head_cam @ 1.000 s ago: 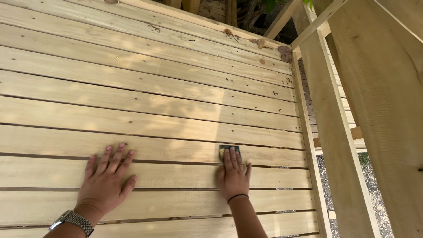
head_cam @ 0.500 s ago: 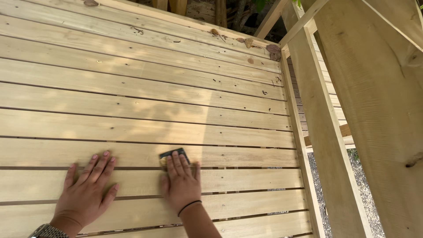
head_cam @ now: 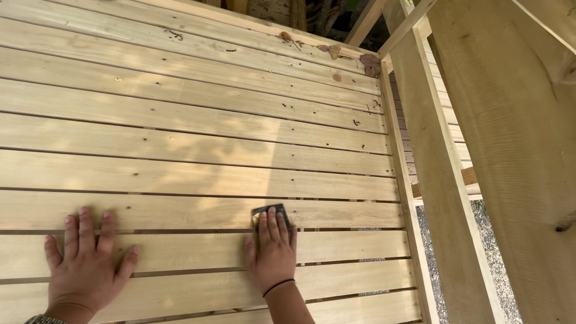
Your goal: The person sands the surface of a wooden slatted bench using a sanding block. They move the block back and forth along the slats, covering multiple areas of the bench surface.
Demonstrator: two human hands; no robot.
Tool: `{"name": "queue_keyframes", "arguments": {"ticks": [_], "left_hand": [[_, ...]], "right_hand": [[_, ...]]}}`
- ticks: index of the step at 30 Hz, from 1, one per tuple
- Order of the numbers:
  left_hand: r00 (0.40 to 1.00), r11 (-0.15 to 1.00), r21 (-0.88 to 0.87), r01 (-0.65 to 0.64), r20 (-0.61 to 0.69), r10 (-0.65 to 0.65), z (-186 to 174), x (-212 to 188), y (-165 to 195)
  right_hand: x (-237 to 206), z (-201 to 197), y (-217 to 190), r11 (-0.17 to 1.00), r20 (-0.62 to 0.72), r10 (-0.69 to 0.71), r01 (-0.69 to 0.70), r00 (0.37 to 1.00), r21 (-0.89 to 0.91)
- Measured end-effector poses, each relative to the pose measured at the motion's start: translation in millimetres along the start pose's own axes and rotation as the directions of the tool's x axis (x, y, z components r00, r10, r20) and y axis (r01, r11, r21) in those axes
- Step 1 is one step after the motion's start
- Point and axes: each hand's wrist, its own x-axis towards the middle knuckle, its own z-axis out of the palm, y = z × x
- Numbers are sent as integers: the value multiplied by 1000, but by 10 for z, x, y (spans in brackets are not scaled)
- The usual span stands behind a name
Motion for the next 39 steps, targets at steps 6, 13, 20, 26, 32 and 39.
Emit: {"name": "queue_keyframes", "arguments": {"ticks": [6, 13, 20, 26, 32, 39], "left_hand": [[956, 955, -70, 287, -39, -290, 233, -76, -46], [962, 963, -45, 266, -54, -268, 275, -126, -55], [960, 962, -68, 266, -66, -271, 247, -162, 5], [988, 986, -64, 154, 8, -154, 139, -87, 73], [995, 995, -40, -91, 40, 93, -122, 82, 215], [712, 749, 558, -357, 682, -168, -364, 218, 419]], "right_hand": [[34, -198, 1356, 969, -85, 230, -236, 970, -78], [360, -414, 2724, 845, -224, 530, -533, 818, 56], [49, -53, 624, 994, -26, 90, -91, 996, -61], [105, -341, 2074, 931, -109, 350, -358, 930, -74], [343, -425, 2429, 822, -222, 567, -561, 793, 96], [-126, -207, -566, 987, 225, -155, 142, 962, 74]]}}
